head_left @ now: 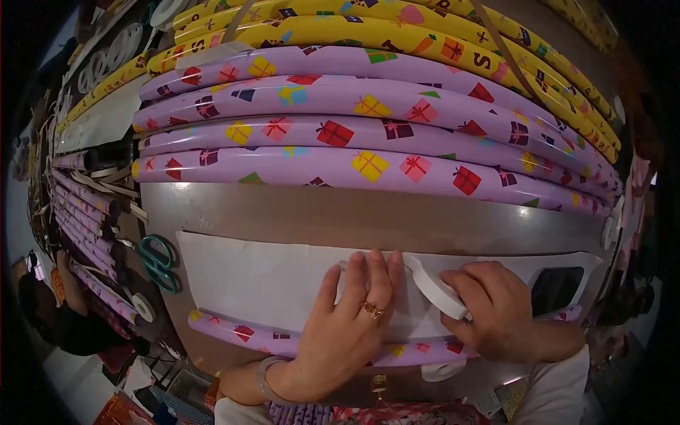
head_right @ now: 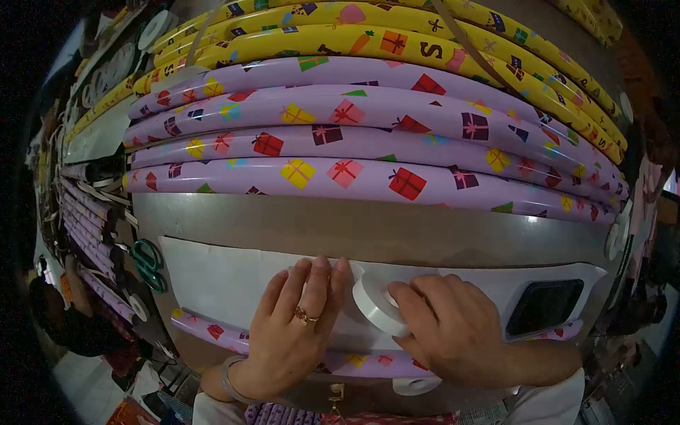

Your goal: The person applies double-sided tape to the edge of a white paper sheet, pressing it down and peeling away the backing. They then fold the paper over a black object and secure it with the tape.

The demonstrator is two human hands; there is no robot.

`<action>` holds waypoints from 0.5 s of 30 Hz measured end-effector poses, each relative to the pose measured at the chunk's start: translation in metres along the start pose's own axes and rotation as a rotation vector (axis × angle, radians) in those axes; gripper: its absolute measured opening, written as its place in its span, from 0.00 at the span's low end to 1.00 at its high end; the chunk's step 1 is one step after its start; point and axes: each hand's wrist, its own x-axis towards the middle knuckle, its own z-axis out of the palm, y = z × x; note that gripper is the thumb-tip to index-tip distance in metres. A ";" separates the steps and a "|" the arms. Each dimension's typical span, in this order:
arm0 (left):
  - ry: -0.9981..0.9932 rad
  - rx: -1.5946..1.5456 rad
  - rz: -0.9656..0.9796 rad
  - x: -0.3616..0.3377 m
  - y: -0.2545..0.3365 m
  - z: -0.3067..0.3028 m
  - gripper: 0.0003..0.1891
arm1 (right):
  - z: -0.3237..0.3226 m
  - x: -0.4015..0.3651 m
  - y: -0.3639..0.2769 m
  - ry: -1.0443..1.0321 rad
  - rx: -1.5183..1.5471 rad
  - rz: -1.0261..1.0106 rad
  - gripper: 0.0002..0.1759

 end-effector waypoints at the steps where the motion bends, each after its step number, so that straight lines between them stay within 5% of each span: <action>1: 0.008 -0.001 0.003 0.000 0.000 0.000 0.23 | -0.002 0.000 0.000 -0.024 0.025 0.001 0.32; 15: 0.005 0.043 0.022 -0.004 0.000 0.004 0.24 | -0.004 -0.006 0.000 -0.106 0.074 0.088 0.36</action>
